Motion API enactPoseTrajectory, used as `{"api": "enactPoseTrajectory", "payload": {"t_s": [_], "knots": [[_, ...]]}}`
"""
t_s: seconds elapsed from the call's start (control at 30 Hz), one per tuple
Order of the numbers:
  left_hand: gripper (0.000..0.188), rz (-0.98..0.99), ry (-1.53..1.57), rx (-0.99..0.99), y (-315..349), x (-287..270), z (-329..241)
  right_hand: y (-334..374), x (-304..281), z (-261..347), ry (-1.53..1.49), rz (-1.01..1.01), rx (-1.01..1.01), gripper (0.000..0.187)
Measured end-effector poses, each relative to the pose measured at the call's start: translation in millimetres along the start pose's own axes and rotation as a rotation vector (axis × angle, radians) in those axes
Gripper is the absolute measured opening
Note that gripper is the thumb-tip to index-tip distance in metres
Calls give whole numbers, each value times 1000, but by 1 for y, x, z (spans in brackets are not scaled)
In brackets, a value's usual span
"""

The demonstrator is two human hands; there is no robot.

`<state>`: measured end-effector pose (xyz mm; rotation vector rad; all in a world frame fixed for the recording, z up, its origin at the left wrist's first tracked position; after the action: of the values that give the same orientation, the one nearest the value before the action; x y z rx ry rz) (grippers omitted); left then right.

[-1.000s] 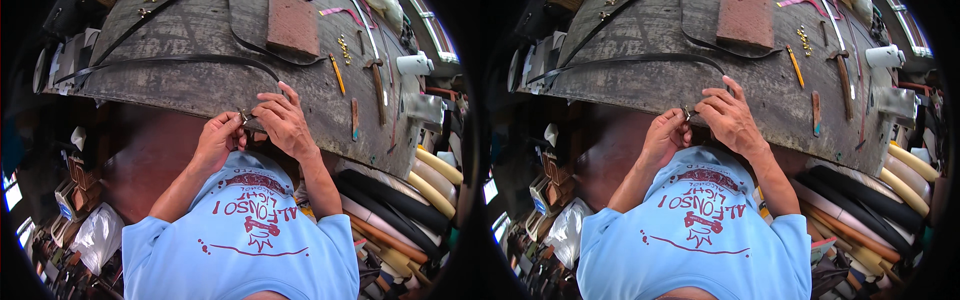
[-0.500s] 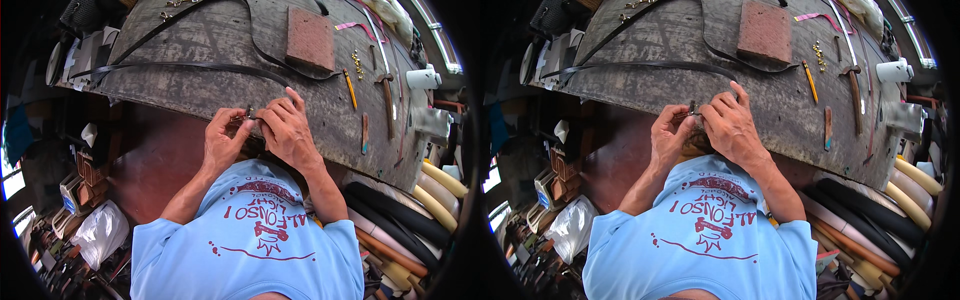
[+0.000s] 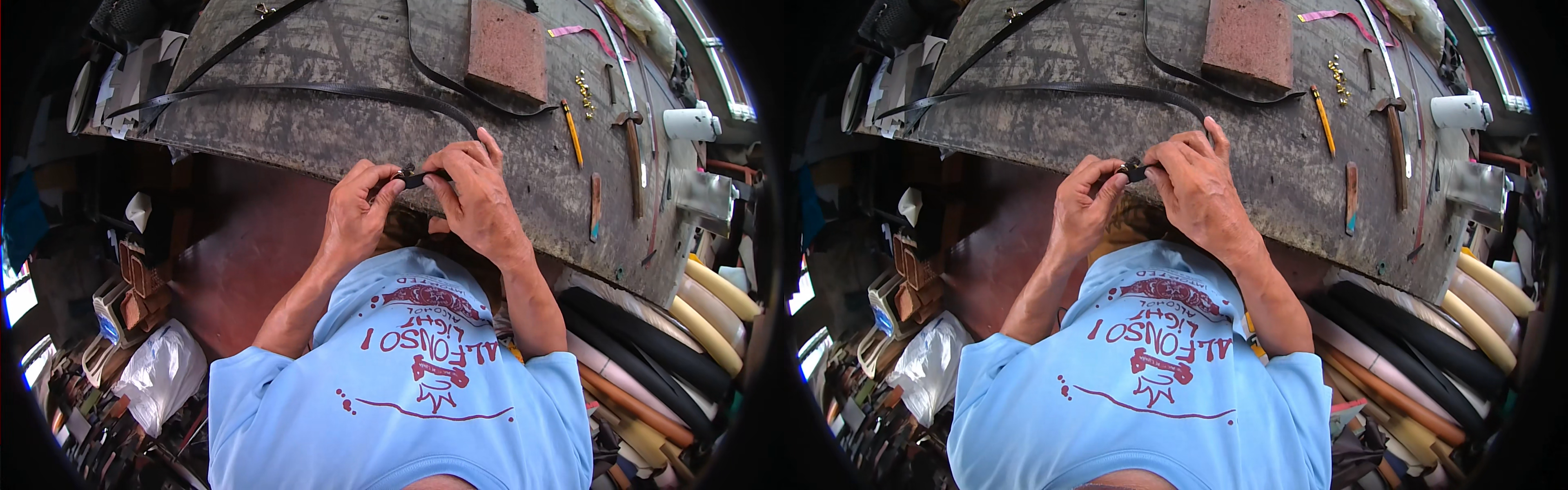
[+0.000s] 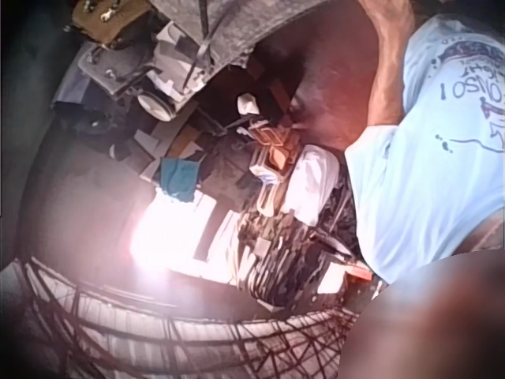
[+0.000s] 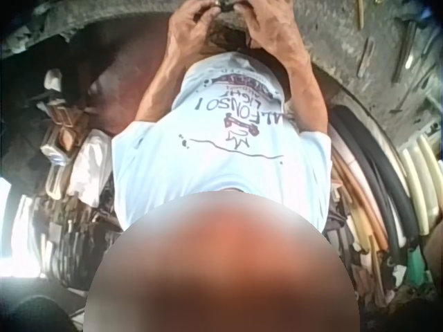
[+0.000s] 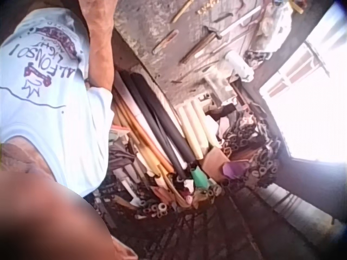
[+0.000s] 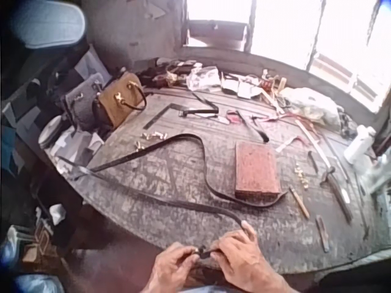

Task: Assemble a leather strap by attaching hardware like hooks and rivets using hand tools.

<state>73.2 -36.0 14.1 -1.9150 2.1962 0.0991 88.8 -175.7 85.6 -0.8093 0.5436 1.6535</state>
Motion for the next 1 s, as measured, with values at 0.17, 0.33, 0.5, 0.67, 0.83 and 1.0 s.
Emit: {"api": "enactPoseTrajectory", "payload": {"t_s": [0.17,0.33,0.5,0.67,0.83,1.0], "knots": [[22,-6,28,68,-1,3,-4,1,-4,2,3,-45,0,14],[24,-1,65,34,-1,6,0,2,-5,2,11,-67,-5,14],[22,0,194,-72,1,10,6,2,-4,3,30,-71,2,13],[17,-28,270,-110,3,12,17,1,-3,4,28,-77,8,12],[14,-96,369,19,-2,8,12,2,-1,5,30,-80,13,12],[18,-133,416,55,-1,3,4,9,-5,15,83,-136,-41,11]]}}
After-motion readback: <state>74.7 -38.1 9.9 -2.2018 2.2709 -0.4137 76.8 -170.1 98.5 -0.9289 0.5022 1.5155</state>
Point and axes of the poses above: each hand's wrist, its own y-axis away from the middle knuckle, its own x-axis out of the palm, z = x × y, the point moved 10 cm from there along -y, towards the middle knuckle, and after that the axes turned 14 degrees about x, right-handed, at the moved point
